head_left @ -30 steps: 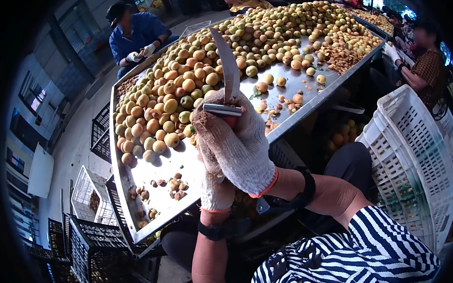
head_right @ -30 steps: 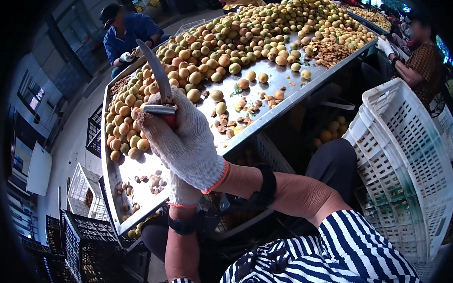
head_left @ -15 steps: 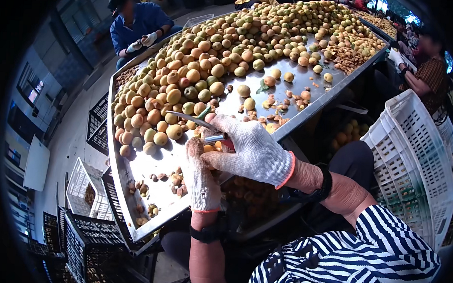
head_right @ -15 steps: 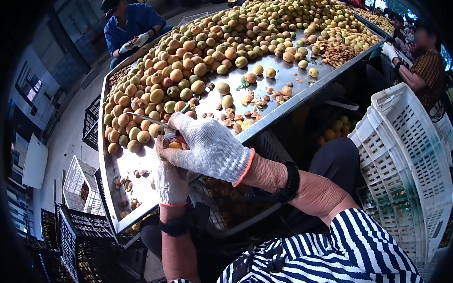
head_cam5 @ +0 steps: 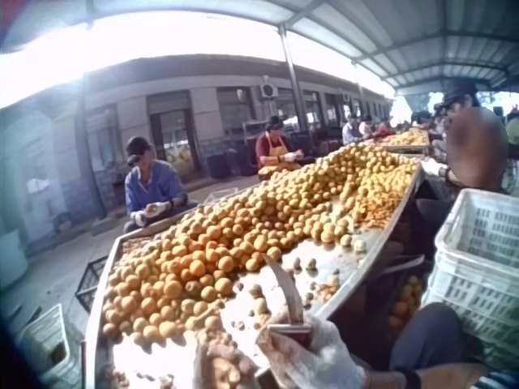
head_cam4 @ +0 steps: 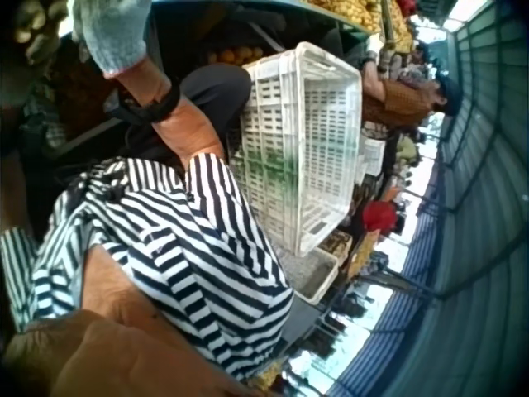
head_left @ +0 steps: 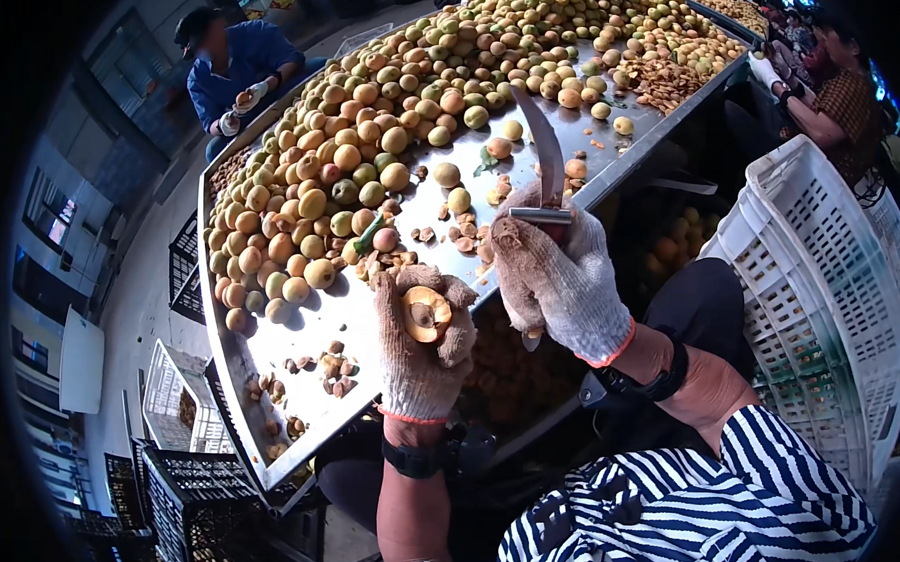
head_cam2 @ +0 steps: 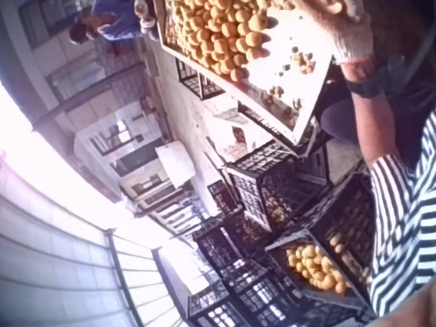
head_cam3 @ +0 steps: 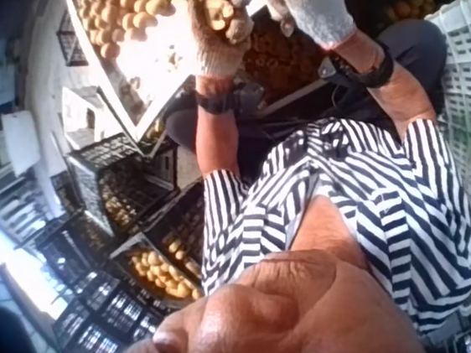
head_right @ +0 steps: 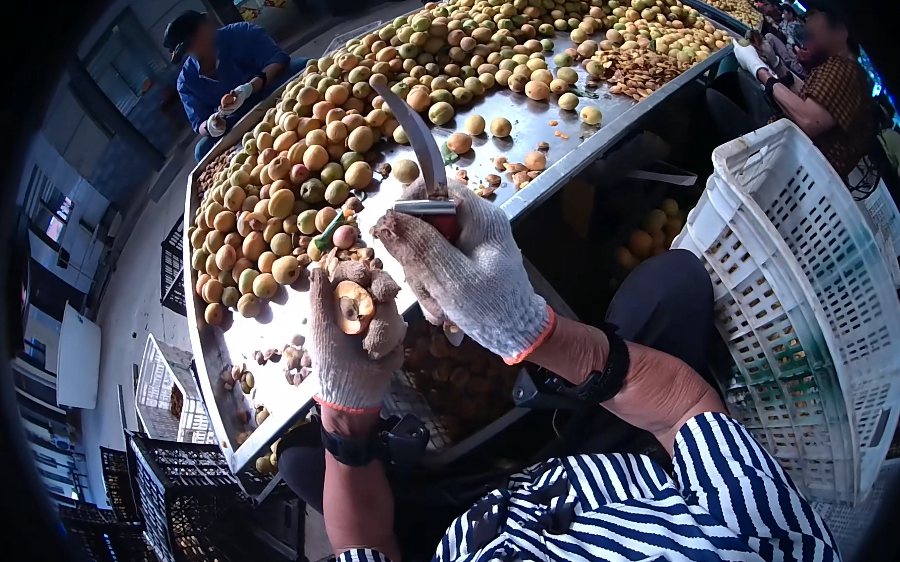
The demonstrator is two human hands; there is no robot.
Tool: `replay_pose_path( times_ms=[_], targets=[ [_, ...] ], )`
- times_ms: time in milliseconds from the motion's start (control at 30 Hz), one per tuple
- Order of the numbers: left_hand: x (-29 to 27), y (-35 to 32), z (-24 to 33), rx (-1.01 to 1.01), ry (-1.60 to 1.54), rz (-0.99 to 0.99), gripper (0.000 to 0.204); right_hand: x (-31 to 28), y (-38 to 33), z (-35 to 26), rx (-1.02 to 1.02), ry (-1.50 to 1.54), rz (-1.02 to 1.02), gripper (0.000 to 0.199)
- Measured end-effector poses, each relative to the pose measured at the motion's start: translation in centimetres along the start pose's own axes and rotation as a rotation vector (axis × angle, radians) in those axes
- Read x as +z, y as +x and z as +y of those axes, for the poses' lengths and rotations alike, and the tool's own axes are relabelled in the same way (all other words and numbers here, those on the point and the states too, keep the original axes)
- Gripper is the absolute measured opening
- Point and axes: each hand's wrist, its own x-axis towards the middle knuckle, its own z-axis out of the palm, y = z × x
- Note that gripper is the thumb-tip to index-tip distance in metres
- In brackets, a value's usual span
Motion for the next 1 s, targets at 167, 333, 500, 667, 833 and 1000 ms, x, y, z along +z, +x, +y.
replay_pose_path(
  times_ms=[167,333,500,667,833,1000],
  targets=[
    [-0.2,-0.1,-0.5,-0.205,-0.082,0.1,0.047,3.8,2.6,-1.3,-0.348,0.075,-0.015,0.018],
    [1.5,0.1,-1.8,-0.007,0.063,0.405,0.046,4.4,3.7,0.7,-0.379,-0.187,-0.071,0.024],
    [-1.1,-0.7,-2.2,0.18,0.496,0.244,0.05,4.9,3.9,2.1,-0.383,-0.269,-0.104,0.017],
    [-0.9,0.2,-1.2,0.097,0.197,0.28,0.059,6.1,3.7,3.7,-0.36,-0.224,-0.073,0.016],
    [-1.0,-0.2,-0.3,0.317,0.588,0.386,0.06,7.9,4.9,1.9,-0.408,-0.204,-0.169,0.02],
    [-1.6,-0.7,0.7,0.289,0.527,0.459,0.069,8.5,5.6,3.5,-0.764,-0.396,-0.314,0.018]
  ],
)
